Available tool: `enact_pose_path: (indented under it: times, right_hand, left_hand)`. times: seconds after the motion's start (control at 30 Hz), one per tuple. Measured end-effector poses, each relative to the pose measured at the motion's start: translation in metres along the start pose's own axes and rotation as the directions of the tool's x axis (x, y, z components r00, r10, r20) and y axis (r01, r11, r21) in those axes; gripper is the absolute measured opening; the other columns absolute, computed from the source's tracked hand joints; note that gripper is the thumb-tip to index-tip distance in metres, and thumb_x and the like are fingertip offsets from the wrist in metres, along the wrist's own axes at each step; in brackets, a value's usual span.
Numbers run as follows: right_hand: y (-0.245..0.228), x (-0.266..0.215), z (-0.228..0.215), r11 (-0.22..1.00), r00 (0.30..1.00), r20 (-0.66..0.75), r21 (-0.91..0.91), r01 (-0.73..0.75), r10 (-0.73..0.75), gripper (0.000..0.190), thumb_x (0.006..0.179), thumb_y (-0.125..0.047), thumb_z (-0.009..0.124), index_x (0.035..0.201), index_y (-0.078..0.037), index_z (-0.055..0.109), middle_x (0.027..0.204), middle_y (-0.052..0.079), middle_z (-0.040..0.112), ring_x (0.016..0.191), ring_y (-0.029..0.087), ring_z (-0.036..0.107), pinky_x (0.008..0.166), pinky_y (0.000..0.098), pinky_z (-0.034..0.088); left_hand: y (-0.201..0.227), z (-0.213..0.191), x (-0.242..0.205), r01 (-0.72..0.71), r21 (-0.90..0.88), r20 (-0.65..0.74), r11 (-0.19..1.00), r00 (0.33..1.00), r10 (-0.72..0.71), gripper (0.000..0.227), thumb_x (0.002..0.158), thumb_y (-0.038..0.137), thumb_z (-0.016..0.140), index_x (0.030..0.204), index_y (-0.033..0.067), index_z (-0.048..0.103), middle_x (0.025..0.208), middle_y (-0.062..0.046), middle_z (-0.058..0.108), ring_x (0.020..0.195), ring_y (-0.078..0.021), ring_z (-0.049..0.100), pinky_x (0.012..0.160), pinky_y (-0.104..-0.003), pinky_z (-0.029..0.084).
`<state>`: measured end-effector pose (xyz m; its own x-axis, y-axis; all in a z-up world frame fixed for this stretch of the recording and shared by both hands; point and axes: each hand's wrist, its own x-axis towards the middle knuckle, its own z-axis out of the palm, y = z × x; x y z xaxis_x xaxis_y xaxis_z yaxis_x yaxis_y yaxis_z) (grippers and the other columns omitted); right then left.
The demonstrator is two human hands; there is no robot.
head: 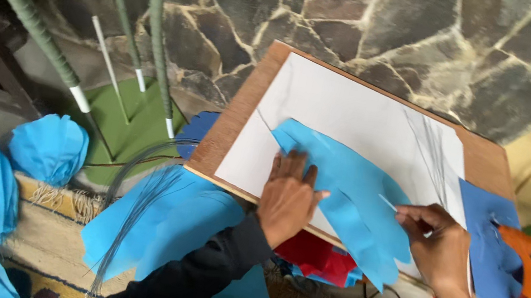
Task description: The person assembles a paper flower by gluing thin wire to blue paper petals using a glue gun and then wrapping the petals around a central wire stem.
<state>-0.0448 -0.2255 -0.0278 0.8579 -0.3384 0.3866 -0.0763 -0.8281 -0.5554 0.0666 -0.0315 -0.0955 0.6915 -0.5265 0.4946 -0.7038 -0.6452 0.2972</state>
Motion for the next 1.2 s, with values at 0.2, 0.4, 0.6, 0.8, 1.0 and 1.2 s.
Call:
enact_pose_path:
  times: [0.2,0.4,0.6,0.8,1.0,1.2]
  right_hand:
    - [0.013,0.019,0.026,1.0,0.995,0.097,0.012,-0.029,0.027,0.014,0.075,-0.01,0.067,0.086,-0.015,0.073,0.075,-0.001,0.067,0.064,0.007,0.057,0.062,0.0193,0.041]
    - [0.013,0.025,0.033,1.0,0.992,0.128,-0.022,0.003,0.0,0.015,0.074,-0.01,0.066,0.088,-0.014,0.072,0.079,-0.001,0.069,0.066,0.007,0.061,0.063,0.0186,0.044]
    - [0.017,0.029,0.042,0.996,0.988,0.155,-0.087,0.023,-0.01,0.019,0.074,-0.012,0.064,0.089,-0.02,0.073,0.076,-0.006,0.068,0.064,0.004,0.059,0.063,0.0186,0.042]
    - [0.015,0.029,0.045,0.994,0.989,0.14,-0.089,0.055,-0.042,0.018,0.075,-0.013,0.066,0.089,-0.02,0.072,0.079,-0.005,0.067,0.07,0.004,0.061,0.064,0.0192,0.042]
    - [0.024,0.032,0.049,0.983,0.985,0.15,-0.148,0.104,-0.082,0.019,0.075,-0.017,0.064,0.091,-0.025,0.071,0.082,-0.006,0.067,0.074,0.006,0.063,0.067,0.0213,0.043]
    - [0.014,0.031,0.046,0.991,0.986,0.143,-0.092,0.095,-0.081,0.02,0.075,-0.013,0.065,0.092,-0.022,0.072,0.08,-0.006,0.066,0.066,0.004,0.06,0.061,0.0191,0.042]
  left_hand:
    - [-0.003,0.001,0.017,0.0,0.202,-0.226,0.979,0.973,0.047,0.046,0.086,0.037,0.049,0.112,-0.0008,0.05,0.103,-0.016,0.048,0.094,-0.0308,0.046,0.088,-0.044,0.04]
    - [-0.015,0.014,0.025,0.02,0.234,-0.23,0.972,0.972,0.035,0.047,0.087,0.039,0.046,0.117,0.0036,0.051,0.116,-0.01,0.047,0.102,-0.0296,0.041,0.079,-0.043,0.038]
    - [-0.011,-0.002,0.025,0.034,0.167,-0.206,0.985,0.978,0.001,0.048,0.084,0.035,0.043,0.114,-0.0002,0.054,0.121,-0.015,0.051,0.104,-0.0317,0.043,0.083,-0.043,0.034]
    - [-0.014,0.006,0.022,0.053,0.166,-0.158,0.985,0.987,-0.026,0.05,0.089,0.037,0.037,0.121,0.0009,0.047,0.126,-0.016,0.044,0.12,-0.0321,0.035,0.093,-0.047,0.033]
    - [-0.009,-0.005,0.025,0.078,0.194,-0.189,0.978,0.981,-0.041,0.052,0.082,0.037,0.042,0.116,-0.0008,0.052,0.124,-0.02,0.048,0.115,-0.0304,0.04,0.089,-0.041,0.032]
    - [-0.013,0.009,0.022,0.074,0.219,-0.138,0.973,0.989,-0.044,0.052,0.089,0.04,0.033,0.123,0.0021,0.045,0.129,-0.018,0.041,0.12,-0.0318,0.035,0.094,-0.045,0.032]
